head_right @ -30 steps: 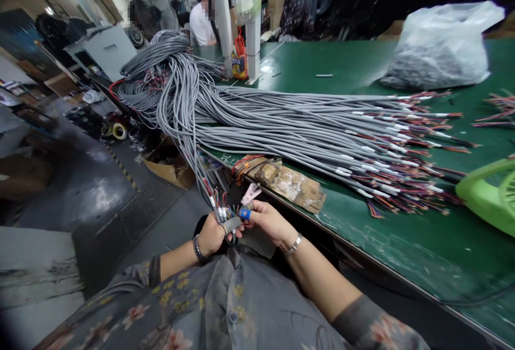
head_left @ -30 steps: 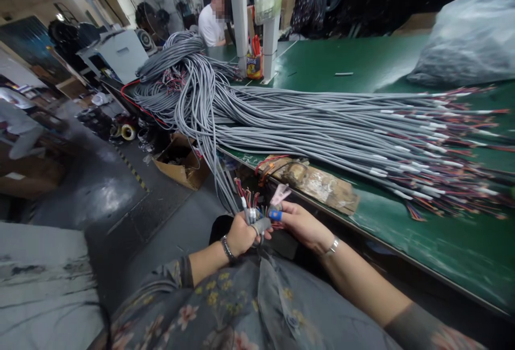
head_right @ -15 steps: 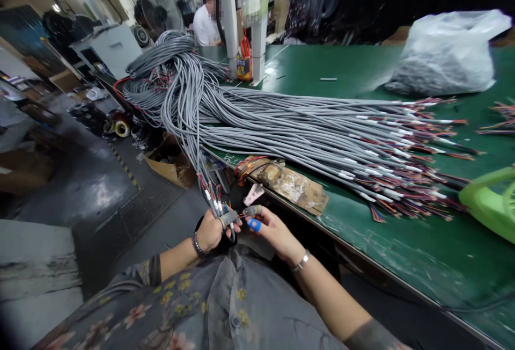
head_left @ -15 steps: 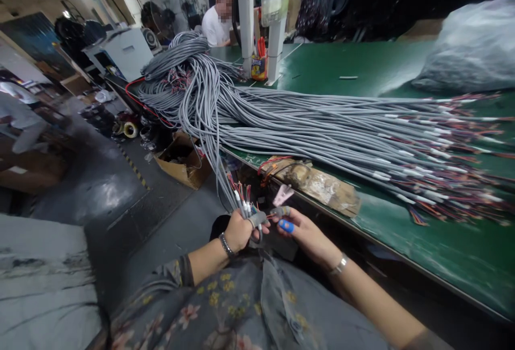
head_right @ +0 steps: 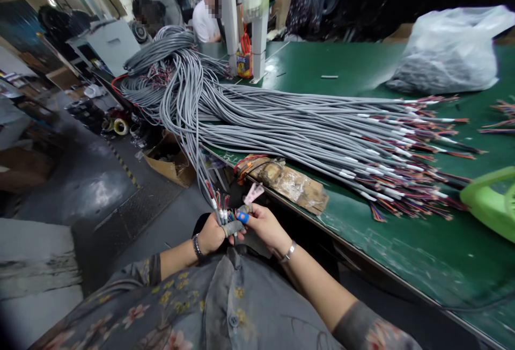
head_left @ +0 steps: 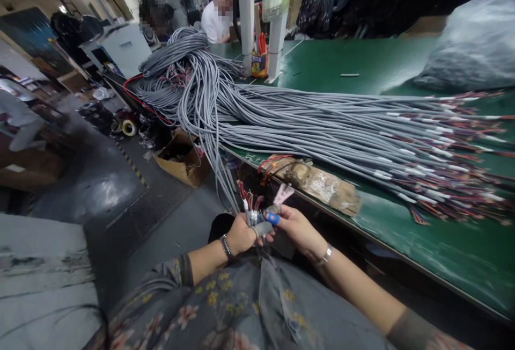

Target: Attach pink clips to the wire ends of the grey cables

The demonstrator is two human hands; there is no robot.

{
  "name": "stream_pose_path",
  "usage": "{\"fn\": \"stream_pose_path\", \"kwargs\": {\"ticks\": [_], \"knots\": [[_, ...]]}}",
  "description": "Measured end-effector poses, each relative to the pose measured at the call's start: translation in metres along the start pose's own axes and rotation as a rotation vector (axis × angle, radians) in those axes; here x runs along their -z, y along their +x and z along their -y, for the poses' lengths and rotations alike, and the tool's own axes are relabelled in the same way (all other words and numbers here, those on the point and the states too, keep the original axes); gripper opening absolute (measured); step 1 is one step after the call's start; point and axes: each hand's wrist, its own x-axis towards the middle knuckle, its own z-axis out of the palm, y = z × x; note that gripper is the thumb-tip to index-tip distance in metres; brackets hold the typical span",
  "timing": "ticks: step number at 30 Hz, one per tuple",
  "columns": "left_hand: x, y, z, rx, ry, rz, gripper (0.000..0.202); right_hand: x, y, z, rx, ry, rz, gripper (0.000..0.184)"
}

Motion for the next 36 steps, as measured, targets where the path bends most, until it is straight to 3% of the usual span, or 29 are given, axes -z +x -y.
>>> {"fn": "stream_pose_path", "kwargs": {"ticks": [4,12,18,22,26,31,36], "knots": [[0.0,0.001,0.001,-0.023,-0.068,-0.08,0.055,0.001,-0.002,0.002,-0.001,0.086,-0.007,0.049],[-0.003,0.0,-0.003,0.022,-0.064,-0.081,0.054,-0.004,-0.001,-0.003,0.018,0.088,-0.005,0.046],[0.0,0.001,0.004,0.003,-0.062,-0.128,0.049,-0.005,-0.002,-0.006,0.014,0.113,-0.085,0.048],[0.001,0.003,0.008,-0.015,-0.082,-0.147,0.048,-0.001,-0.003,-0.01,0.016,0.089,-0.16,0.049],[0.002,0.002,-0.001,0.028,-0.148,-0.163,0.041,0.009,-0.002,-0.012,0.013,0.145,-0.153,0.049],[0.004,0.003,-0.02,0.084,-0.219,-0.108,0.037,0.022,0.004,0.0,-0.037,0.302,-0.158,0.059],[0.001,0.009,-0.031,0.09,-0.187,-0.006,0.038,0.02,0.013,0.015,0.009,0.237,-0.158,0.055]]}}
